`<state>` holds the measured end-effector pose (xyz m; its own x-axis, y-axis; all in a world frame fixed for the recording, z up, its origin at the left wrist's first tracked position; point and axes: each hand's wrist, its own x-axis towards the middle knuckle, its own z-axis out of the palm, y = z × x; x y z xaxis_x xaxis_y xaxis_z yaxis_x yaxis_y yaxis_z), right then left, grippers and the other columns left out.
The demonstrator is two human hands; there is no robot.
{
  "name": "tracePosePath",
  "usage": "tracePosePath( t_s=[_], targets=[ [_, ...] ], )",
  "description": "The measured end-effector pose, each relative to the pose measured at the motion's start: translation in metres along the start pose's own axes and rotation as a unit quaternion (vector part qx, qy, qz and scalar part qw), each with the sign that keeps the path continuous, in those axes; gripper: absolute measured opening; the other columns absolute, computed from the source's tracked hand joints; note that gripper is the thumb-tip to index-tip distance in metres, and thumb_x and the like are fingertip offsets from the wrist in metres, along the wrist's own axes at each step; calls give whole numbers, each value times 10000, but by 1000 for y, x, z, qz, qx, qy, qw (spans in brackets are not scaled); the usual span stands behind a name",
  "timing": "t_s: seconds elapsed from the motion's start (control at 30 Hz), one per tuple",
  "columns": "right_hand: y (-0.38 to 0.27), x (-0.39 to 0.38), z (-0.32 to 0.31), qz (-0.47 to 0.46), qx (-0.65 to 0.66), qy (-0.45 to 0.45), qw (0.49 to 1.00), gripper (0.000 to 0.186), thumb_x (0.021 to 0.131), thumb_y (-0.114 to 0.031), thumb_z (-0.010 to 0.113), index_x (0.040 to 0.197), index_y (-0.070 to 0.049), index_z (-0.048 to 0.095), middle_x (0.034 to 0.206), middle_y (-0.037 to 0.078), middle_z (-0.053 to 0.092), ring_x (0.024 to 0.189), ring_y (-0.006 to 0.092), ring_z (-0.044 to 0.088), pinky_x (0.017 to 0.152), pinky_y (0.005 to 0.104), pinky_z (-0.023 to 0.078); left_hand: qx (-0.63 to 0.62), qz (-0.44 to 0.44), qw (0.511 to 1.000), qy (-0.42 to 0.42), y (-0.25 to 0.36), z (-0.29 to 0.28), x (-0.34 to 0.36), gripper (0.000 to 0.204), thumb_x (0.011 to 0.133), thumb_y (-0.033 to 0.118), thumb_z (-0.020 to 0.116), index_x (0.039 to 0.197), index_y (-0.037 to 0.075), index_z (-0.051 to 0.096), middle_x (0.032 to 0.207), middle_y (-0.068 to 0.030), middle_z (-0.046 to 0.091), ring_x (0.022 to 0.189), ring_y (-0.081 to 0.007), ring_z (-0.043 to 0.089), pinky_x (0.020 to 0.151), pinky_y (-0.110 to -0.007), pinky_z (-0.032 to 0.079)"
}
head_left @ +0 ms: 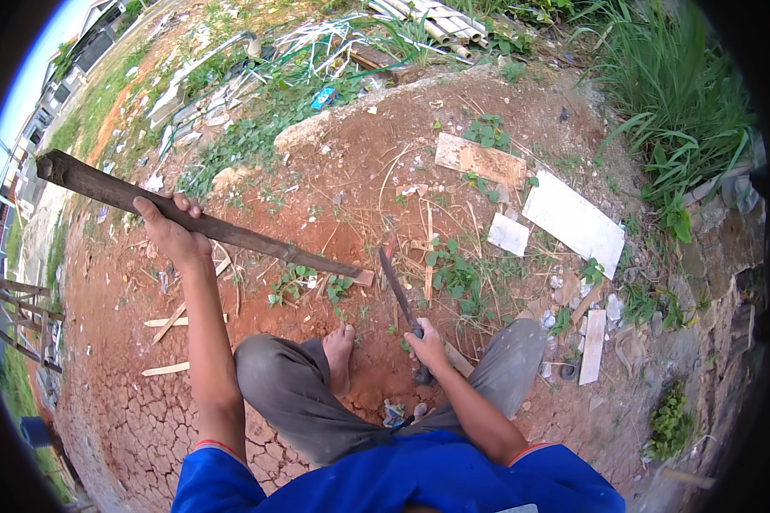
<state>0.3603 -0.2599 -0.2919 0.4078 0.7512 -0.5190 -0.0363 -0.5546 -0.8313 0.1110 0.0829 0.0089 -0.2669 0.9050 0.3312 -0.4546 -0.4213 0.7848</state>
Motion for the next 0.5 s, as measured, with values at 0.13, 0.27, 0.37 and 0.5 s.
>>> tracePosePath(
  t_s=[0.13, 0.27, 0.37, 0.5],
  targets=[
    [16, -7, -6, 28, 25, -3, 999, 392, 889, -201, 688, 1221, -43, 549, 722, 75, 619, 499, 182, 634, 456, 346, 509, 4, 14, 1000, 3, -1, 1, -4, 589, 956, 647, 584, 935, 67, 481, 703, -55, 513, 606, -159, 510, 543, -276, 449],
    [26, -5, -10, 58, 38, -7, 998, 352, 905, -167, 673, 1205, -34, 547, 731, 66, 629, 480, 151, 600, 425, 317, 478, -5, 11, 1000, -9, -3, 1, -5, 598, 953, 662, 575, 939, 70, 491, 703, -55, 519, 597, -165, 513, 550, -286, 459],
    [28, -1, -11, 54, 46, -1, 997, 323, 914, -153, 665, 1191, -34, 548, 731, 61, 632, 473, 138, 587, 407, 303, 463, 2, 21, 999, -25, -4, -1, -5, 599, 951, 665, 576, 946, 71, 496, 704, -55, 520, 603, -171, 514, 557, -295, 463],
    [28, 0, -11, 55, 42, 13, 998, 323, 909, -156, 665, 1186, -34, 552, 725, 55, 629, 469, 136, 585, 402, 297, 460, -14, 8, 999, -32, -4, -2, -5, 610, 946, 662, 585, 954, 59, 494, 713, -60, 517, 621, -179, 519, 574, -299, 466]
  ],
)
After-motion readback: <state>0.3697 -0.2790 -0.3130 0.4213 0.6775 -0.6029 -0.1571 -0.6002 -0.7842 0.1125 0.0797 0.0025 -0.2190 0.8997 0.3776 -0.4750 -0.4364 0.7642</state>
